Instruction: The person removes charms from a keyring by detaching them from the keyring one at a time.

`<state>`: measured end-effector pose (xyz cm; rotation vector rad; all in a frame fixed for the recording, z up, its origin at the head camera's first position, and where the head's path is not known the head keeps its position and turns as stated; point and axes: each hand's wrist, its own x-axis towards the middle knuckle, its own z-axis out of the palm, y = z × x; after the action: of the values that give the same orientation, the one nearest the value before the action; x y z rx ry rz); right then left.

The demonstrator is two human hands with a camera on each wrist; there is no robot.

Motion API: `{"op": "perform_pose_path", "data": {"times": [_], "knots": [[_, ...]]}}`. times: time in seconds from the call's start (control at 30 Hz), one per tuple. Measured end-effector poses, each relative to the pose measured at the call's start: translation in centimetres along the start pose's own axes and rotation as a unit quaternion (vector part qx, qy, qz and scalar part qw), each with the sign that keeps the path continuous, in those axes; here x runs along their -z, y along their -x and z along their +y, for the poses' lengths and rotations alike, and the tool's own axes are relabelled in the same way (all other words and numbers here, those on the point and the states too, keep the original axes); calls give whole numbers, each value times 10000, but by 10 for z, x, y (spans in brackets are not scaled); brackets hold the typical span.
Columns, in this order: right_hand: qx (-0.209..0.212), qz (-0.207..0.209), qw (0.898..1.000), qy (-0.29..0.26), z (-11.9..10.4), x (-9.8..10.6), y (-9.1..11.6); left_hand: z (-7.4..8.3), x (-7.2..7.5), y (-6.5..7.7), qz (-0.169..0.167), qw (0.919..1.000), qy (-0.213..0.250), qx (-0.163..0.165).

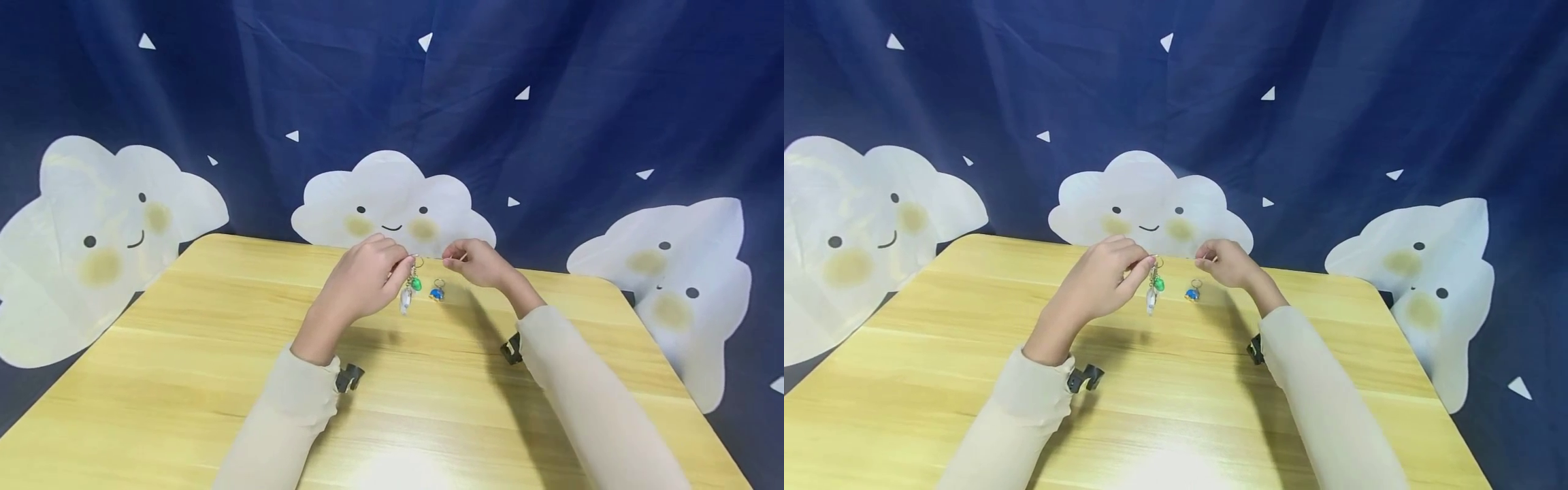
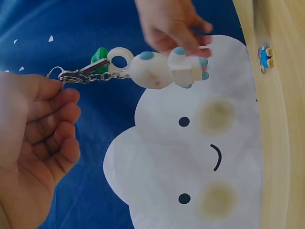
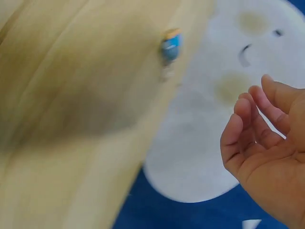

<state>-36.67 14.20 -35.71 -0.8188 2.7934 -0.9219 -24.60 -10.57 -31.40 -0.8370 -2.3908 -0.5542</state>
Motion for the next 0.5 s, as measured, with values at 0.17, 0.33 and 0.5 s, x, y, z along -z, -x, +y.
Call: {"op": "perform_pose_path", "data": {"times": [0.17,0.33,0.5], "knots": [[511,113,9986,106,-30,6,17,0,0,1,90,10000,10,18],[1064,392,9934,165,-56,7,37,0,-1,0,161,9998,-42,-65],[1640,935,9820,-28,-75,4,57,1,-1,-1,203,9997,-29,-153]]}}
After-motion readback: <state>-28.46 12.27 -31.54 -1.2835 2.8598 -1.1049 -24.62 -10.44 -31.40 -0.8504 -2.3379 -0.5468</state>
